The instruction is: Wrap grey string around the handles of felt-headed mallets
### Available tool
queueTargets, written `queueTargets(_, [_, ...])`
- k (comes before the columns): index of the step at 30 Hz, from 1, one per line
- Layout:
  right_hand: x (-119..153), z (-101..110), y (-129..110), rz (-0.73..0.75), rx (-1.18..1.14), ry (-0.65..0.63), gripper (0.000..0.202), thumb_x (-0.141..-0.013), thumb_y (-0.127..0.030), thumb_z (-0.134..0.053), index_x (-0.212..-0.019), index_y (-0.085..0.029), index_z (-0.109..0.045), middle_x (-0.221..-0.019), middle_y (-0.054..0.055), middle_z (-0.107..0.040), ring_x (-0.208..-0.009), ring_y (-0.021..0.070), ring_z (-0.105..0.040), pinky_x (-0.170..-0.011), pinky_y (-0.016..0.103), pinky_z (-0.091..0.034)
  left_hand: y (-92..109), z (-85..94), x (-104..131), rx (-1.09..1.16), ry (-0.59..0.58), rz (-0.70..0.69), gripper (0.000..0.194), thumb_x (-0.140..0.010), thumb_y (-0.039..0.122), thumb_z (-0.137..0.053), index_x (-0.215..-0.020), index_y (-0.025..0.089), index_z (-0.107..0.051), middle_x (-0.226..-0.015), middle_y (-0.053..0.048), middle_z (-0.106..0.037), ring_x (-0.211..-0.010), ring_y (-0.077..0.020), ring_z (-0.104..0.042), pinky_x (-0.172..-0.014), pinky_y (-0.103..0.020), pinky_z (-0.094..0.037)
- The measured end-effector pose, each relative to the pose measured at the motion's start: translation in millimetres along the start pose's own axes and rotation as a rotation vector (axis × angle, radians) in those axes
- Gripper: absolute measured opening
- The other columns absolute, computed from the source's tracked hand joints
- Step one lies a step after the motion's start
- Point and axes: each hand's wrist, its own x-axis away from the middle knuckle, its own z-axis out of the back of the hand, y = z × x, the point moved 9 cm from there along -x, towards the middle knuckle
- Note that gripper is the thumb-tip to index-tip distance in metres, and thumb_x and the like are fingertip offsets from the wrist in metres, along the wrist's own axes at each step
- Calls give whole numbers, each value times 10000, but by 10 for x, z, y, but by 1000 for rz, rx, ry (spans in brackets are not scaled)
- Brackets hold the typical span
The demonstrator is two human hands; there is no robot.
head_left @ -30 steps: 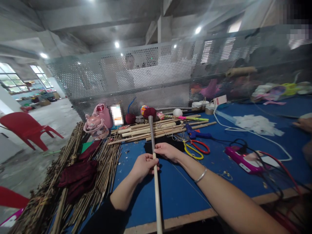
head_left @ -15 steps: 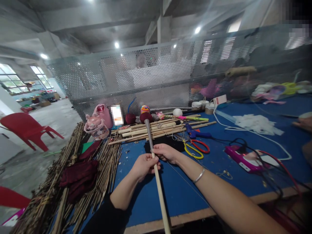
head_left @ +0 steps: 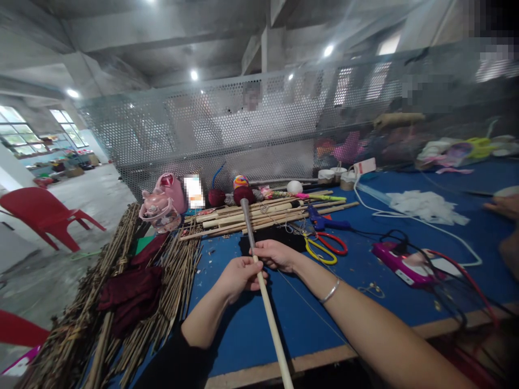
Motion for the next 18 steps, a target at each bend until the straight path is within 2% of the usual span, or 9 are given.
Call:
queueTargets(3, [23, 0, -26, 10, -3, -13, 273, -706, -380, -610, -755, -141, -488, -446, -98, -377, -324, 3, -176, -305, 147, -74, 17, -83, 38, 106, -86, 44, 300, -674, 348, -647, -849, 118, -567, -773, -75, -638, -606, -107, -605, -534, -203, -476])
queueTargets(5, [11, 19, -25, 24, 33, 17, 280, -702, -390, -606, -729, -138, -487, -465, -82, -424, -319, 3, -203, -300, 149, -93, -2, -89, 47, 106, -86, 75, 306, -674, 347, -642, -873, 131, -558, -765, -69, -637, -608, -120, -609, -516, -213, -473])
queueTargets(9, [-29, 40, 3, 24, 73, 72, 285, -687, -400, -610, -702, -153, -468, -392, -110, -341, -298, 14, -176, -292, 158, -100, -8, 78, 25, -40, 102, 40, 334, -622, 398, -677, -746, 136, -511, -609, -15, -586, -490, -95, -552, -469, -212, -441])
queueTargets(11, [-28, 41, 1, 25, 53, 83, 289, -678, -399, -617, -696, -161, -454, -385, -119, -306, -302, 15, -160, -296, 159, -97, 30, 113, 16, -69, 135, -16, 340, -607, 394, -691, -711, 131, -502, -589, -10, -574, -483, -86, -540, -484, -211, -438])
queueTargets(16, [13, -2, -8, 1, 90, 47, 270, -690, -391, -600, -712, -155, -472, -453, -82, -410, -329, 14, -191, -308, 164, -87, -18, -66, 14, 19, -63, 20, 253, -684, 330, -631, -786, 117, -539, -746, -77, -626, -596, -111, -592, -527, -205, -432])
queueTargets(18, [10, -18, -16, 6, 136, 51, 250, -706, -389, -578, -711, -160, -478, -477, -67, -439, -335, 20, -207, -311, 169, -92, -45, -105, 10, 81, -61, 44, 192, -710, 291, -588, -783, 127, -519, -691, -50, -603, -543, -97, -567, -506, -208, -421])
